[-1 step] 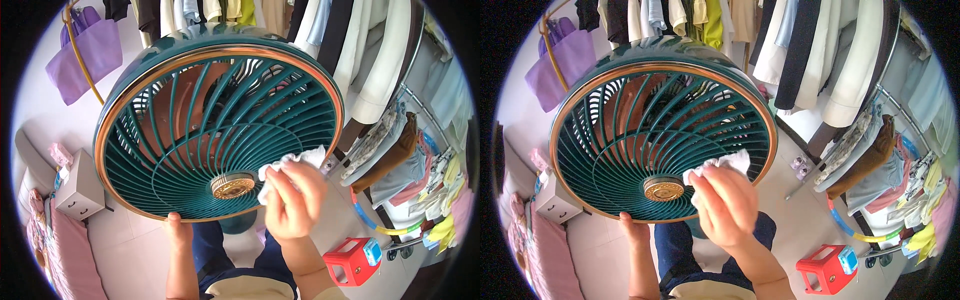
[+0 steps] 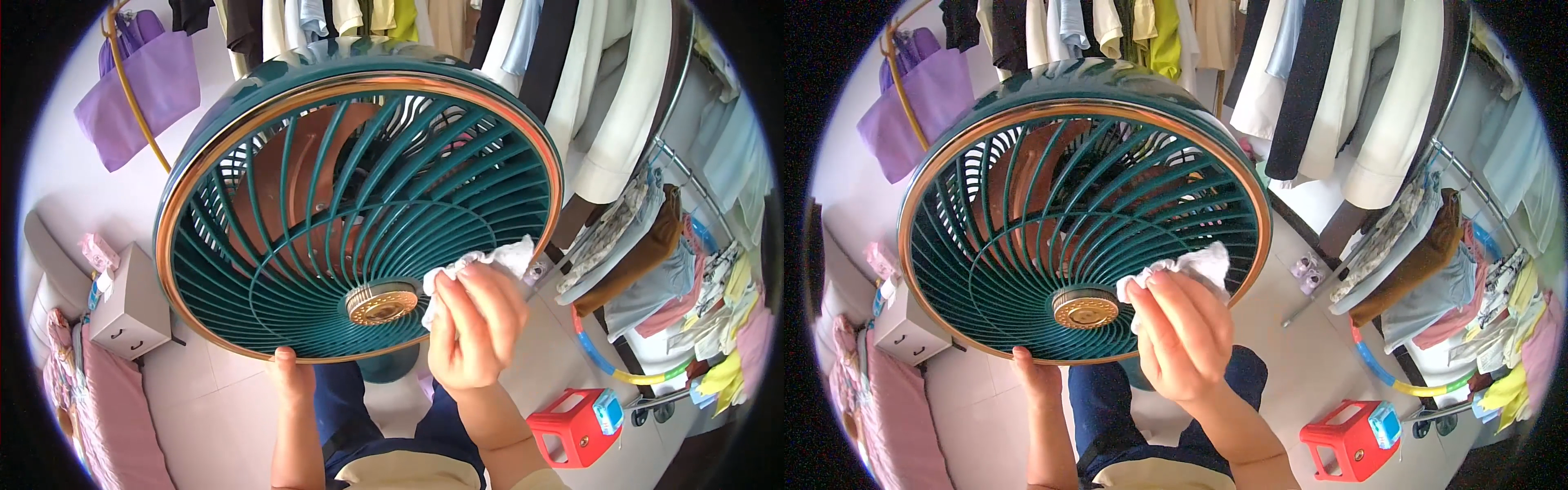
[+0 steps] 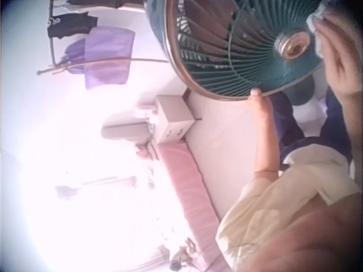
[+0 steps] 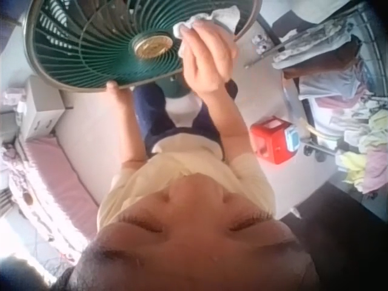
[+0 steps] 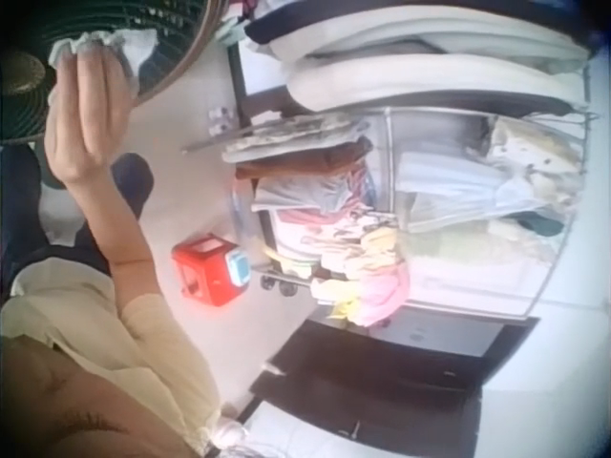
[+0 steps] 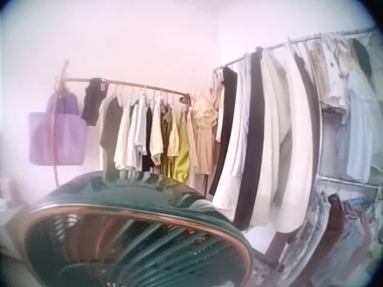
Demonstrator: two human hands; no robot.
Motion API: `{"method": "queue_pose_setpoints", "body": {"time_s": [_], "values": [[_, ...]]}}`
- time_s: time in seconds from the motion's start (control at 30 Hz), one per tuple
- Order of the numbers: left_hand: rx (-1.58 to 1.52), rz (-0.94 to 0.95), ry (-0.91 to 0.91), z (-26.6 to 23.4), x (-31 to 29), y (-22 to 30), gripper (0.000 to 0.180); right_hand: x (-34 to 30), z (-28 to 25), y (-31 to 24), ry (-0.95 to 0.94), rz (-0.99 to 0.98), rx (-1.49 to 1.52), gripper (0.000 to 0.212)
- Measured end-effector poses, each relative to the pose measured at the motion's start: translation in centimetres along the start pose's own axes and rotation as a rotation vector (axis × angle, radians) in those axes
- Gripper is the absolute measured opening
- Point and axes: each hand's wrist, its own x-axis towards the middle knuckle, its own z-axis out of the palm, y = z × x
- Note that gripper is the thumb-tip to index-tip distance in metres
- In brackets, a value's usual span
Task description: The person wipes the front grill of a green standing fan with a white cloth, cleaning between the slats and around the center emblem before picking up a phone.
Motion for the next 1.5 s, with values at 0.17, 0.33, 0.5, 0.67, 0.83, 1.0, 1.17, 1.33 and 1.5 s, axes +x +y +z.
{"method": "queue_pose_setpoints", "body": {"time_s": [0.17,0.33,0.5,0.67,0.83,1.0,1.17,1.33,1.5], "values": [[0.028,-0.012,0.018,0.1,-0.2,0.1,0.089,-4.8,0.4,2.0,0.009,-0.042,-0.216,0.023],[0.014,-0.002,0.016,-0.8,-0.5,-1.3,0.089,-5.8,-0.5,3.1,0.037,0.033,-0.247,0.025],[0.013,0.015,0.012,-0.9,-0.2,-1.0,0.088,-5.2,1.1,0.3,0.016,0.154,-0.172,0.034],[0.066,-0.029,0.012,-0.4,-0.3,-0.2,0.084,-4.5,2.1,-1.3,-0.115,-0.007,0.023,0.036],[0.082,0.019,-0.070,-0.5,0.0,0.1,0.078,-4.6,2.2,-0.1,-0.064,-0.071,0.024,0.035],[0.013,-0.007,0.013,-0.7,0.0,-0.2,0.083,-7.4,0.3,3.2,-0.105,-0.059,-0.143,0.038],[0.119,0.023,-0.145,-1.1,-0.1,-0.6,0.074,-8.2,-0.5,2.3,-0.141,0.150,-0.121,0.043],[0.071,0.047,-0.180,-1.6,0.1,-0.3,0.073,-6.9,1.8,0.6,-0.058,-0.042,0.197,0.058],[0.083,0.012,-0.156,-1.6,0.1,0.2,0.068,-4.0,2.7,-1.6,-0.029,0.077,0.189,0.039]]}}
